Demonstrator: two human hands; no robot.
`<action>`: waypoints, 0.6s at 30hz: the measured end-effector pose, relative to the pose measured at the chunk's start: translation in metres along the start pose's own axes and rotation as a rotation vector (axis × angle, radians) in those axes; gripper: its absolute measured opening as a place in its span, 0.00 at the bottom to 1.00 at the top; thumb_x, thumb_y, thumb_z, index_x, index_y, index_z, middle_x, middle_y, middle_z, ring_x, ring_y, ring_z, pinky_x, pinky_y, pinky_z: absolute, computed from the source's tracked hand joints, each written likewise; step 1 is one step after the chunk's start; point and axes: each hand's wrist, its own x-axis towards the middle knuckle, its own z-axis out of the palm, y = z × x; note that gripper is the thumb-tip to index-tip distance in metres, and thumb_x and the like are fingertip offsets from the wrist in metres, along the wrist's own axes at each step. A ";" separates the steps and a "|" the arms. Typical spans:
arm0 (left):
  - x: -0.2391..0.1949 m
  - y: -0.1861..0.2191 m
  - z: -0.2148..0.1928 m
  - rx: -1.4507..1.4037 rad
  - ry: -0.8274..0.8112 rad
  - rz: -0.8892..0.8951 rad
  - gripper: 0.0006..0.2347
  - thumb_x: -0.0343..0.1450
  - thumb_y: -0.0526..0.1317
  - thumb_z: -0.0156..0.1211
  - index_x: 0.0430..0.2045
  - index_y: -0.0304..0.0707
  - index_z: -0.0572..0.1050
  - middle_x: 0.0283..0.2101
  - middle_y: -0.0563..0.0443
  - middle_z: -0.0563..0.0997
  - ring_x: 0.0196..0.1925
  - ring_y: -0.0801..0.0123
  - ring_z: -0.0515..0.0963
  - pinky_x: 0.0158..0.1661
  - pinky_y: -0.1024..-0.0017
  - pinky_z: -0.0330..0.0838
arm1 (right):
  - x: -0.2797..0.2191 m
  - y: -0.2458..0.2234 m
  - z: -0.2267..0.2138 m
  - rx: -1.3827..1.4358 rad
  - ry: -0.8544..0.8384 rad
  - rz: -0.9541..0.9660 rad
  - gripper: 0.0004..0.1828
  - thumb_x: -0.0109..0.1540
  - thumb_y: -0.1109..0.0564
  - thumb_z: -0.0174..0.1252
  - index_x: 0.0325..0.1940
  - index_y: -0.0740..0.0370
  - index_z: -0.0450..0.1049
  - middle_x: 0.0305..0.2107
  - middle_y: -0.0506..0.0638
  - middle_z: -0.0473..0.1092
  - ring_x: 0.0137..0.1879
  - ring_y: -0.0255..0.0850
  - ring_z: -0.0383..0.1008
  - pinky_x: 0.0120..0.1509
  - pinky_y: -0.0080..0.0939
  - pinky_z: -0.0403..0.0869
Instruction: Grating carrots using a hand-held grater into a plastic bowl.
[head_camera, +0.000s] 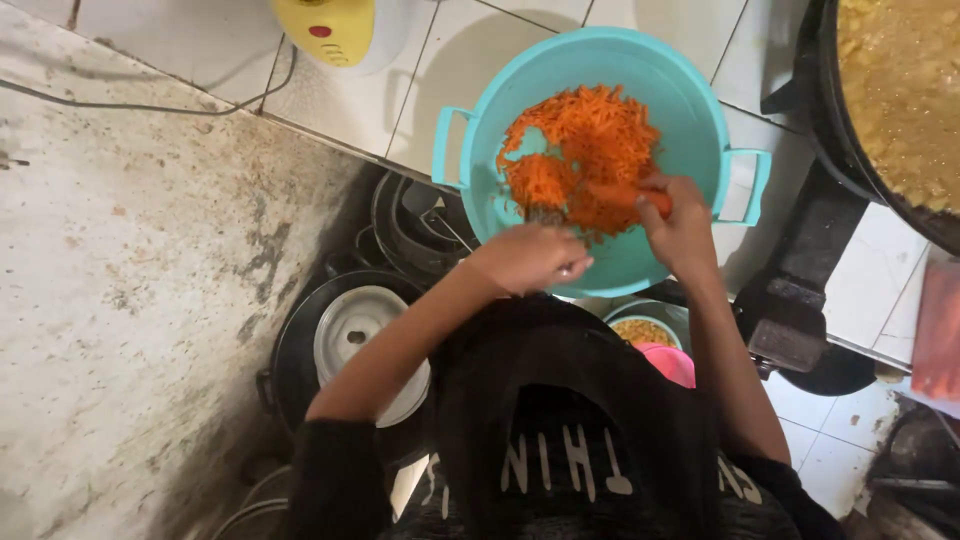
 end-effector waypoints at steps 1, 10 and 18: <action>0.005 0.001 -0.007 0.003 -0.001 0.001 0.06 0.72 0.39 0.56 0.23 0.45 0.71 0.25 0.50 0.77 0.32 0.52 0.83 0.35 0.57 0.76 | 0.001 0.003 0.001 0.002 0.002 -0.001 0.13 0.65 0.58 0.64 0.54 0.58 0.79 0.43 0.63 0.71 0.53 0.66 0.72 0.53 0.61 0.73; 0.006 -0.004 0.067 0.767 0.324 0.222 0.06 0.68 0.46 0.56 0.22 0.53 0.71 0.24 0.53 0.77 0.33 0.59 0.83 0.32 0.61 0.79 | -0.007 -0.005 -0.014 0.115 0.083 0.075 0.11 0.67 0.60 0.62 0.55 0.58 0.79 0.42 0.64 0.70 0.44 0.65 0.74 0.45 0.56 0.74; 0.007 -0.008 0.116 0.815 0.617 0.109 0.25 0.78 0.59 0.35 0.32 0.38 0.75 0.33 0.44 0.77 0.50 0.49 0.82 0.46 0.57 0.81 | 0.003 0.032 0.036 -0.214 -0.226 -0.114 0.19 0.66 0.51 0.60 0.59 0.59 0.72 0.50 0.65 0.68 0.48 0.72 0.76 0.46 0.69 0.78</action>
